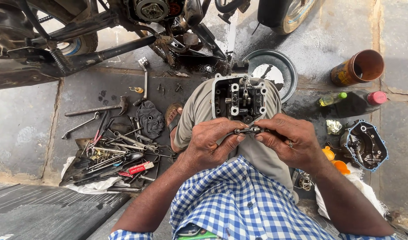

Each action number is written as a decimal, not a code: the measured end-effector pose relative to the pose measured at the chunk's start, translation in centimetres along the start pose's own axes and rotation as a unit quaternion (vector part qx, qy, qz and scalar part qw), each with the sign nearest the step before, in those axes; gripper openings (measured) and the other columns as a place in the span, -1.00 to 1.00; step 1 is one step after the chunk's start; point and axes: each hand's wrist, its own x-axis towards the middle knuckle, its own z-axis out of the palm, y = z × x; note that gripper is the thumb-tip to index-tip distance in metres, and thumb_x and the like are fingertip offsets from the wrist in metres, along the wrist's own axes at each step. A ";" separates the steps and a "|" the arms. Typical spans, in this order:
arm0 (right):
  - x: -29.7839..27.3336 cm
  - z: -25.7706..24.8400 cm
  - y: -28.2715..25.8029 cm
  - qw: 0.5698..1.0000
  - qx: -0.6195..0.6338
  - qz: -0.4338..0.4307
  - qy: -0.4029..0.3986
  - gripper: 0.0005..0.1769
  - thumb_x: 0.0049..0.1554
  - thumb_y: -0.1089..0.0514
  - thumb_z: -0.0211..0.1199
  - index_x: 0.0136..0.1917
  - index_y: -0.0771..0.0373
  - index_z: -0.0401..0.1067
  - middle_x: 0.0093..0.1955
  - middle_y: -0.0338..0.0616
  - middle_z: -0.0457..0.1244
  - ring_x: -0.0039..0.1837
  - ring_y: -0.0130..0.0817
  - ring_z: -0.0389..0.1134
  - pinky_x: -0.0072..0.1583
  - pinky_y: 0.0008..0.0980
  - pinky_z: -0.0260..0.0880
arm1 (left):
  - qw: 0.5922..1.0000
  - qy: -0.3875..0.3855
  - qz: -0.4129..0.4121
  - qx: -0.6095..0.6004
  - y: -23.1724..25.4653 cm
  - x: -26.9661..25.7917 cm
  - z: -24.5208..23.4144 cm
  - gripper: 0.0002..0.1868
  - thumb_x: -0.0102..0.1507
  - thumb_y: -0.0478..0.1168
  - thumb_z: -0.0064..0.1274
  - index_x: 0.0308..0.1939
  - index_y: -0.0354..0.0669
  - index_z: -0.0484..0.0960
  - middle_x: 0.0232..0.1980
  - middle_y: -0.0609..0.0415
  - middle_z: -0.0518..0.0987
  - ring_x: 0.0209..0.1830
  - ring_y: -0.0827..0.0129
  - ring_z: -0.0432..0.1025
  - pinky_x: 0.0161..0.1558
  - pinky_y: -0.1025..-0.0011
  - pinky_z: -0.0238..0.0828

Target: The recorder is repairing a motorcycle engine cylinder head assembly, manipulating internal components and adjusting valves.

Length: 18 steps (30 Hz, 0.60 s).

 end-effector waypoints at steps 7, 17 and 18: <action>-0.6 -0.2 0.3 1.000 0.013 -0.025 -0.004 -0.71 0.08 0.20 0.42 0.10 0.22 0.56 -0.23 -0.24 0.40 -0.28 -0.59 0.36 -0.30 -0.54 0.32 | 1.000 -0.029 0.005 0.000 -0.2 -0.5 -0.2 -0.74 0.36 -0.26 0.19 0.13 -0.14 0.61 0.04 0.00 0.71 0.06 0.30 0.66 0.05 0.37 0.72; -0.7 -0.4 0.0 1.000 -0.016 -0.015 0.013 -0.72 0.06 0.21 0.43 0.06 0.25 0.57 -0.22 -0.20 0.42 -0.29 -0.57 0.39 -0.32 -0.55 0.36 | 0.995 -0.086 0.012 0.055 2.3 1.1 -2.1 -0.73 0.37 -0.32 0.13 0.16 -0.23 0.58 0.28 -0.13 0.60 0.24 0.17 0.58 0.20 0.28 0.64; -0.8 -0.4 0.0 1.000 -0.026 -0.007 0.013 -0.72 0.04 0.21 0.44 0.05 0.24 0.58 -0.24 -0.20 0.42 -0.31 -0.57 0.38 -0.33 -0.53 0.34 | 0.994 -0.088 0.005 0.063 2.3 1.3 -2.1 -0.76 0.37 -0.33 0.14 0.12 -0.23 0.60 0.26 -0.14 0.61 0.20 0.17 0.59 0.16 0.30 0.65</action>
